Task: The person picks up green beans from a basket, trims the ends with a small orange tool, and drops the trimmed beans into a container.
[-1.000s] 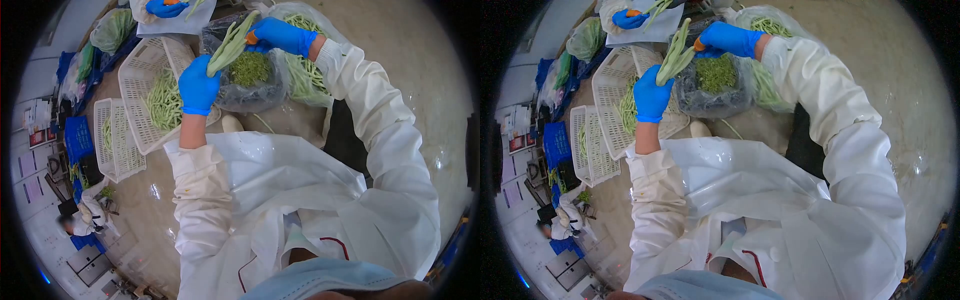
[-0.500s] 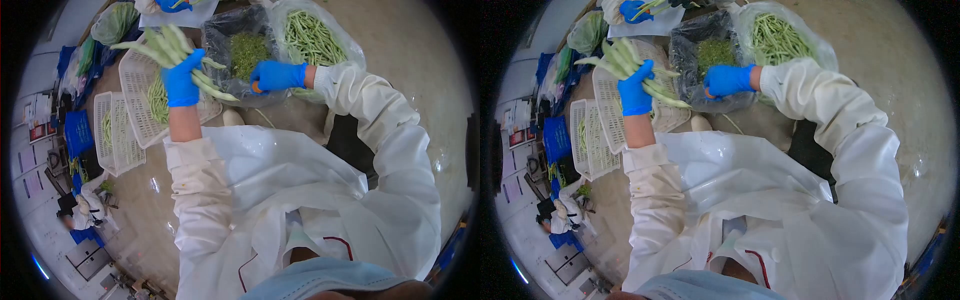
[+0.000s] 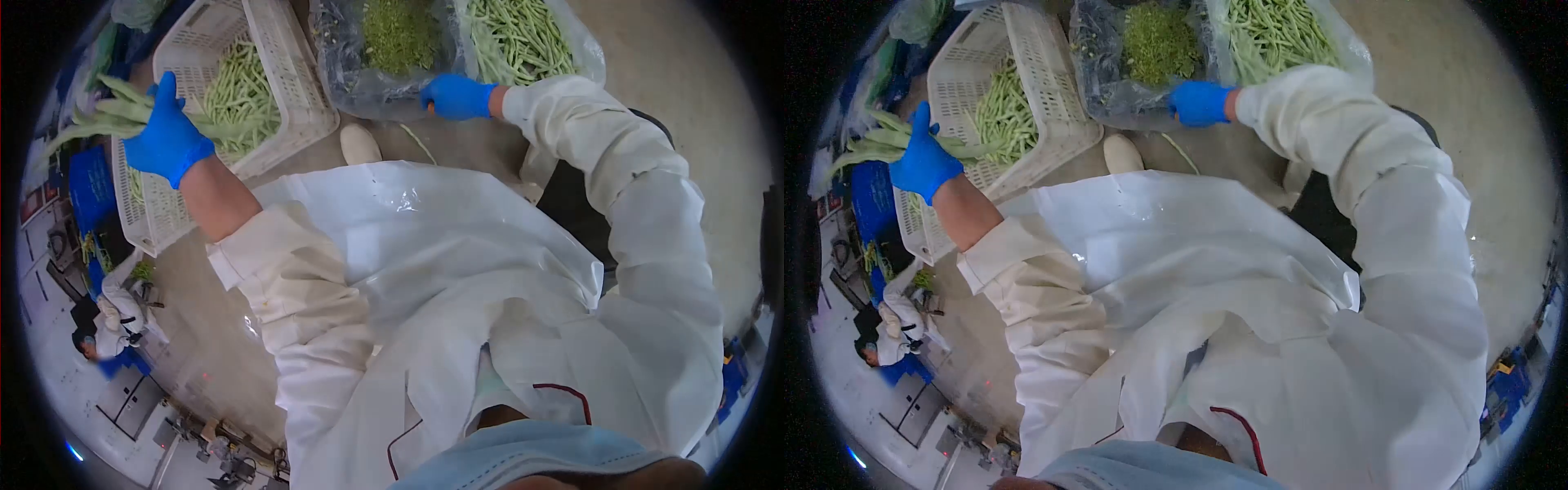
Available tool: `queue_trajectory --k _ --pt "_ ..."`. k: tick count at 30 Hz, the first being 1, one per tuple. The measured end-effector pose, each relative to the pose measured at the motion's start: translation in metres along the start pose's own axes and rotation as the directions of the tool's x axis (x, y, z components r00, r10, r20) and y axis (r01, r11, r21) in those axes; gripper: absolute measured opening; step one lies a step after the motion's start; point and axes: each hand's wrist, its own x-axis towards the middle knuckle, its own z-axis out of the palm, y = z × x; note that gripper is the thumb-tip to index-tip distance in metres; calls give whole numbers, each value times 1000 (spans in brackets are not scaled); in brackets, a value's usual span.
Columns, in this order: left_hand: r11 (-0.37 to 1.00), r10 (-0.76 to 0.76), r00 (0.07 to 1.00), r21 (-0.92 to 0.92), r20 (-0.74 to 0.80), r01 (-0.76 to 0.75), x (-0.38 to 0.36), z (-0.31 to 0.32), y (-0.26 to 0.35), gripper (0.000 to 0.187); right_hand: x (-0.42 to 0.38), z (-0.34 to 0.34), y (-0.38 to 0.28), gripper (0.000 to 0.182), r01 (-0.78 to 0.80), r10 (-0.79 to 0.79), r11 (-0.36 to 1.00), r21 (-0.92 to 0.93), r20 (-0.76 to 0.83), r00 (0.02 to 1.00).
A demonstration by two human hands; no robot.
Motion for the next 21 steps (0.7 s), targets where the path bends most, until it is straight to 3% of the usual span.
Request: queue_trajectory --k 4,7,10,13,14,16,19,21 --pt "999 -46 990 34 133 42 -1 0 -5 41 22 85 6 24 -59 55 998 9 228 972" --pt "999 18 983 -36 183 -12 -9 8 -4 36 45 172 31 23 -36 94 988 -147 410 907" --pt "1000 -1 977 27 215 -5 -5 4 -8 36 48 221 32 25 -329 345 938 -109 386 855" --pt "999 -10 973 48 231 -1 -5 5 -11 35 38 260 34 26 -368 433 898 -242 327 840" --pt "999 -3 972 35 234 -5 -5 5 -11 34 39 270 36 25 -310 385 917 -250 357 851" --pt "998 -45 968 44 247 35 -5 4 -12 33 37 280 43 24 -201 301 942 -268 411 861" --pt "995 -95 951 38 294 87 -11 11 -9 32 18 203 16 22 -159 239 962 -220 410 880" --pt "994 -100 935 74 340 79 -13 14 -12 28 10 161 12 21 1 116 965 -262 432 894"
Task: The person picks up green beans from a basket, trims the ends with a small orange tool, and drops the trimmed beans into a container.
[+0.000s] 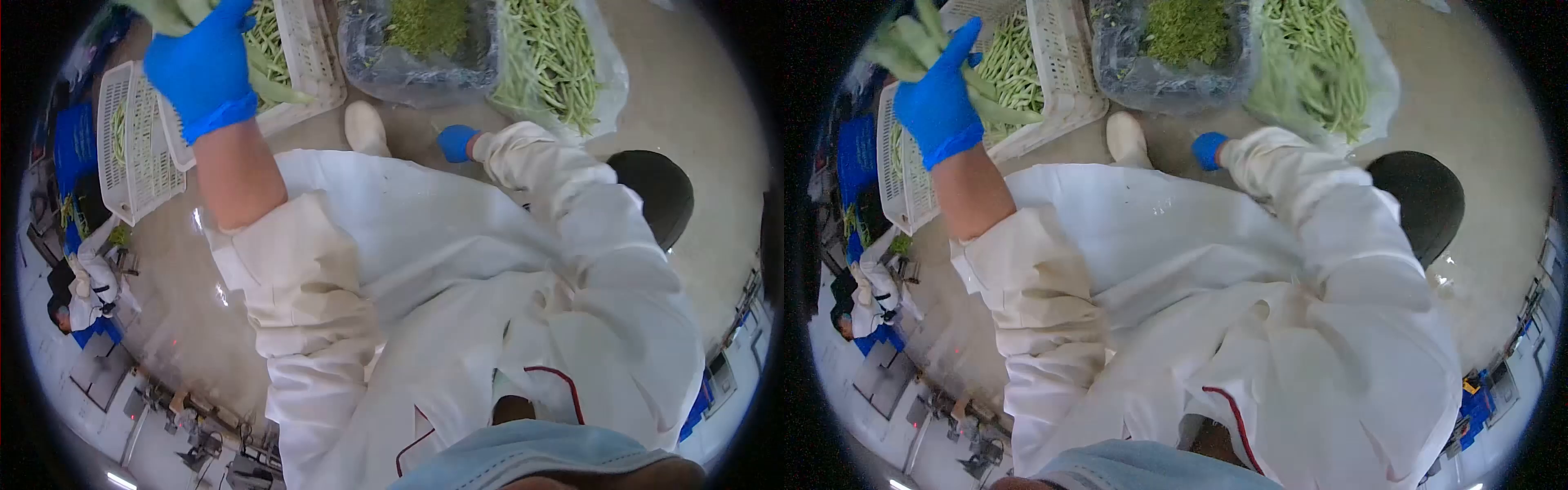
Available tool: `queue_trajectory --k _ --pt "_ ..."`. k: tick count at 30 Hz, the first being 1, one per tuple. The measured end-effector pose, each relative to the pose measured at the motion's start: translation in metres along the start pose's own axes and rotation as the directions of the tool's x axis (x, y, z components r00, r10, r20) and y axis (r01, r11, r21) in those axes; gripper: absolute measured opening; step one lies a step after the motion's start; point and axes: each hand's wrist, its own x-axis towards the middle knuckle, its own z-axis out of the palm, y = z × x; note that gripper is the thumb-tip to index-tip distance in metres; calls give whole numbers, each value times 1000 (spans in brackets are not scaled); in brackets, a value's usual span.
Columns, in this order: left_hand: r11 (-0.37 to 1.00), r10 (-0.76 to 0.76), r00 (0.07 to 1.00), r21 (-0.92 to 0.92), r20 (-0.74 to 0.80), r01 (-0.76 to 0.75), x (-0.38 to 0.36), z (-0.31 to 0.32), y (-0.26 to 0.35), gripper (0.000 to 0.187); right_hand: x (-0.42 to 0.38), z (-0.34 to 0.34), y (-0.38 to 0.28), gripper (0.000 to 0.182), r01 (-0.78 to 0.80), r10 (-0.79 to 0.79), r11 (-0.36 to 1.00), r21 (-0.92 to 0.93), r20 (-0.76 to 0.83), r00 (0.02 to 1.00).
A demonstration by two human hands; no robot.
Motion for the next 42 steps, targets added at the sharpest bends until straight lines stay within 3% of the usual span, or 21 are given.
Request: queue_trajectory --k 1,4,6,8,11,14,17,18,20,23,26,29,32,35,38,39,41,42 --pt "1000 4 999 -18 32 -4 -4 6 0 27 -15 -20 3 21 59 -59 997 -55 -3 998" --pt "998 -13 988 -56 154 22 -19 27 12 25 -85 -133 5 20 112 -157 983 148 339 928" --pt "994 -87 962 -44 258 102 -30 38 22 24 -153 -210 -3 21 -27 -45 907 420 161 986" --pt "988 -119 937 -53 328 144 -40 52 27 24 -195 -251 1 21 78 36 892 444 -241 970" --pt "966 -144 900 -140 411 218 -58 77 28 25 -243 -273 -18 20 291 231 715 635 -608 760" --pt "886 -164 851 -304 499 350 -75 100 39 27 -244 -256 -38 18 582 286 599 550 -826 486" --pt "763 -206 769 -392 606 514 -87 110 49 33 -241 -247 -51 17 613 176 641 463 -865 470" --pt "717 -217 739 -409 638 564 -88 112 51 36 -241 -246 -49 16 571 138 679 461 -844 518" --pt "776 -210 758 -367 617 513 -87 114 49 35 -242 -244 -42 15 484 75 748 454 -783 618" --pt "883 -231 740 -183 631 432 -84 109 44 32 -236 -248 -10 23 504 209 747 434 -872 442" --pt "945 -220 712 -35 668 325 -89 110 50 32 -239 -261 18 26 477 175 814 332 -923 343" --pt "956 -231 654 42 721 290 -87 108 44 36 -245 -266 18 25 439 14 871 220 -905 425" --pt "974 -198 647 75 736 212 -89 106 44 34 -246 -266 13 24 333 -46 933 138 -871 489" --pt "989 -149 661 101 736 111 -89 105 37 34 -240 -263 17 24 153 -137 986 -66 -843 520" --pt "994 -55 688 106 724 -33 -91 109 26 34 -238 -262 8 23 153 -113 987 -45 -875 471" --pt "995 -67 706 101 705 -7 -93 109 26 34 -237 -263 4 21 264 29 950 169 -887 461" --pt "995 -91 742 87 664 45 -96 110 29 33 -236 -264 -4 20 461 300 707 536 -818 491" --pt "991 -93 779 -17 620 132 -97 111 32 31 -232 -262 -1 20 516 309 613 598 -783 540"
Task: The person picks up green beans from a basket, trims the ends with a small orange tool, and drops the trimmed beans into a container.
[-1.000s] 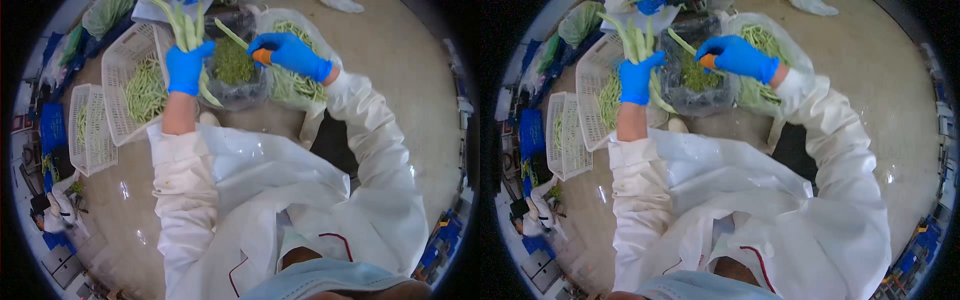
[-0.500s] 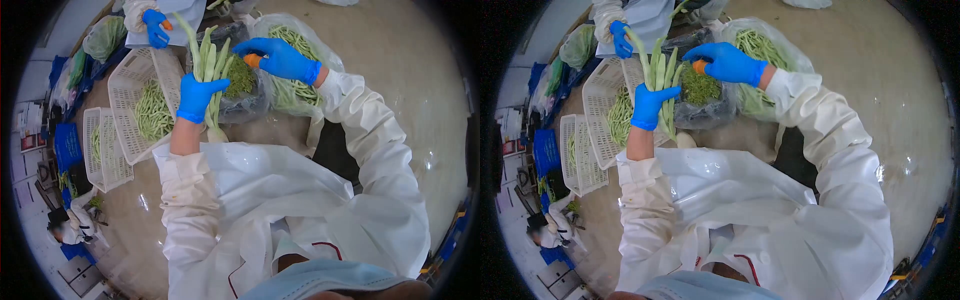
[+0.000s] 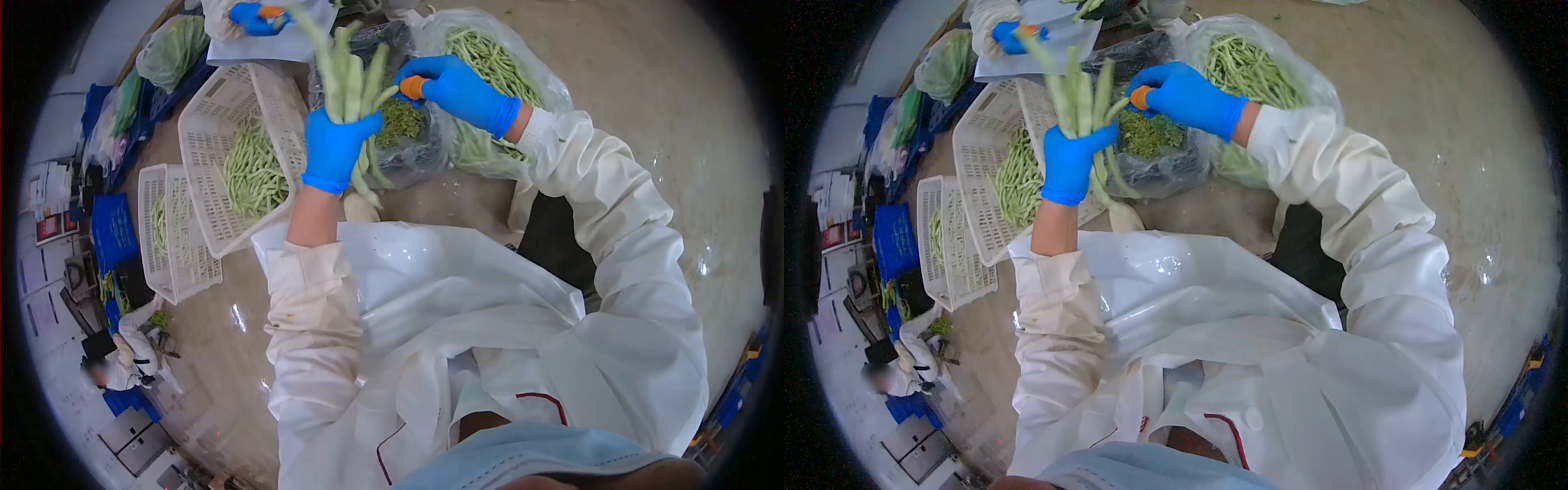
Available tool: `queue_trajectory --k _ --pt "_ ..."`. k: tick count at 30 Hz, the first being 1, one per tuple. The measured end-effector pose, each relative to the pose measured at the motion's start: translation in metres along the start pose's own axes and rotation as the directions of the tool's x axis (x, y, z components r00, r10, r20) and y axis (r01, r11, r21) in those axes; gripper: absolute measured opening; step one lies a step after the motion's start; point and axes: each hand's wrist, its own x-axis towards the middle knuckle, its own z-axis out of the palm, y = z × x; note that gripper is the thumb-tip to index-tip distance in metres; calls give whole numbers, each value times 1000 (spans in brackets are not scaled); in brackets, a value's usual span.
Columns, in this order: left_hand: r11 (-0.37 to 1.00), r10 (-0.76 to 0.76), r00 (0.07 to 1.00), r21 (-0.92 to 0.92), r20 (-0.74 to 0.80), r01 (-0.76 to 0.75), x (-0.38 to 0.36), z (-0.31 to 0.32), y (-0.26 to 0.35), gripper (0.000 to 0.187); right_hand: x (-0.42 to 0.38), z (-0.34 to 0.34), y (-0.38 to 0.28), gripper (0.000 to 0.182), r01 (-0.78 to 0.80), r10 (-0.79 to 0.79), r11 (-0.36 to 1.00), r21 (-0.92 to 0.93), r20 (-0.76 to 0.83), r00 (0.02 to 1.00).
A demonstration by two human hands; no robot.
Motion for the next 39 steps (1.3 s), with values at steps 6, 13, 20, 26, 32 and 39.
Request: queue_trajectory --k 6,13,20,26,32,39 --pt "891 -131 990 -445 -51 95 6 -18 13 20 13 0 18 22 -145 128 974 173 104 986" --pt "939 -90 992 -324 88 114 0 -13 16 25 11 13 0 20 -273 112 645 714 265 958" --pt "952 57 998 -299 -30 -64 -4 -4 21 29 12 11 6 22 -336 115 636 695 344 932" --pt "881 47 872 -391 -486 -265 16 -69 22 28 19 -4 55 34 -289 296 955 -71 155 942" --pt "841 37 863 -450 -504 -299 18 -57 12 32 21 28 36 30 57 -61 992 111 34 998" --pt "929 131 734 -175 -667 -326 22 -70 14 28 20 19 31 29 -35 79 906 -422 89 993"
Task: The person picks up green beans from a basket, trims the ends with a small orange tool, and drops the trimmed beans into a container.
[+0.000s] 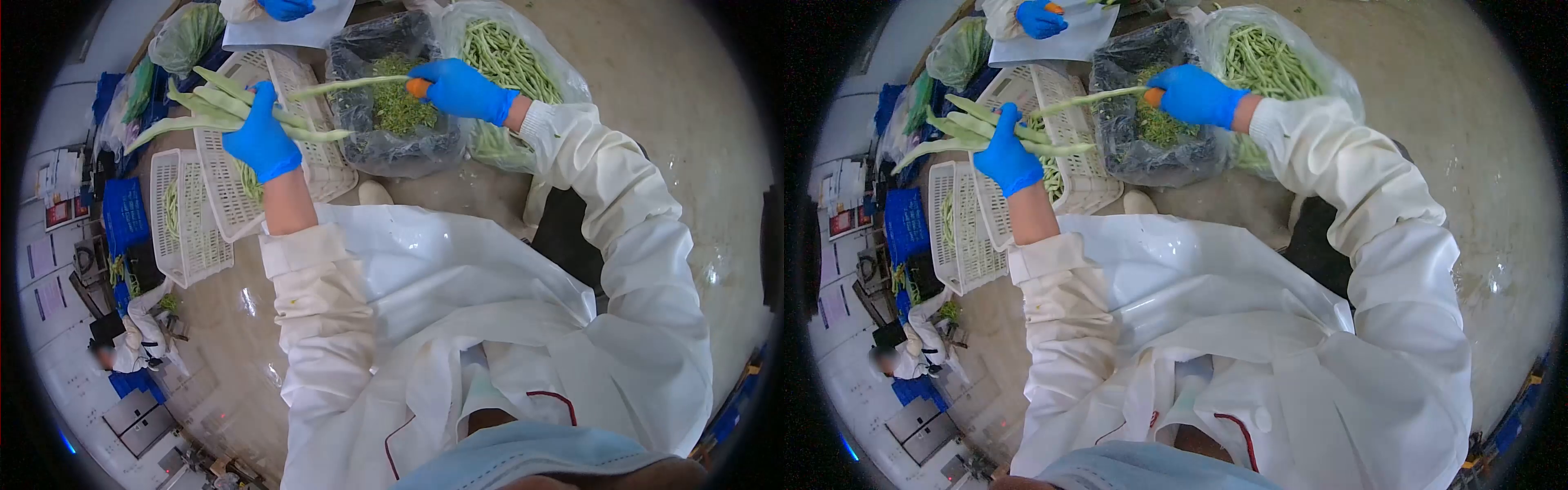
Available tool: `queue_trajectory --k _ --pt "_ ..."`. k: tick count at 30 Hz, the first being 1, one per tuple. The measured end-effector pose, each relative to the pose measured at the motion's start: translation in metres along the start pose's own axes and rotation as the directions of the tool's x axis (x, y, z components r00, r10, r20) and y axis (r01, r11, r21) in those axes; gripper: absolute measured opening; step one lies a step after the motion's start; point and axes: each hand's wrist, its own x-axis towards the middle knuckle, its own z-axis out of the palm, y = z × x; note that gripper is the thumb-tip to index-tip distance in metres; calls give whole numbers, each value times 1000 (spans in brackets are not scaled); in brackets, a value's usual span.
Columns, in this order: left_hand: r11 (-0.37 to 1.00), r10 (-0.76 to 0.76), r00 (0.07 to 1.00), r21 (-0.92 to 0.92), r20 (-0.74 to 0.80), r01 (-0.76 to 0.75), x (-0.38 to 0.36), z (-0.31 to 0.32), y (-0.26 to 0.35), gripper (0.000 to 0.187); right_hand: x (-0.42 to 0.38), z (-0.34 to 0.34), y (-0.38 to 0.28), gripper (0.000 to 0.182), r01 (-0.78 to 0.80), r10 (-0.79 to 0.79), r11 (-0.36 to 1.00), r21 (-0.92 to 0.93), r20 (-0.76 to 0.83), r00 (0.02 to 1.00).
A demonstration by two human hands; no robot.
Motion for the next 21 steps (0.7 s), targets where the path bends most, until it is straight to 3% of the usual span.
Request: queue_trajectory --k 1,2,6,9,11,14,17,21 --pt "989 70 997 128 -12 -68 1 -2 2 25 0 -1 7 28 68 -80 984 -165 -66 995" --pt "986 28 991 161 131 -49 -3 -1 1 24 1 0 13 27 121 -168 937 -329 -119 979" --pt "937 -156 791 342 591 -70 -43 23 -17 28 -3 3 1 25 283 -326 863 -419 -33 945" --pt "820 -197 753 526 627 -224 -51 34 -28 35 -9 -1 -16 22 336 -364 879 -338 -19 931" --pt "797 -292 746 584 598 -155 -47 32 -20 36 -12 -5 -22 20 342 -368 895 -286 -44 929" --pt "784 -338 744 610 576 -116 -42 28 -21 34 -6 -17 -15 22 456 -544 730 -509 -30 838" --pt "751 -314 748 634 585 -182 -42 25 -29 33 -10 -21 -22 24 425 -568 594 -683 19 823" --pt "717 -331 718 658 612 -230 -42 24 -31 37 -11 -20 -20 17 456 -612 510 -729 64 788"
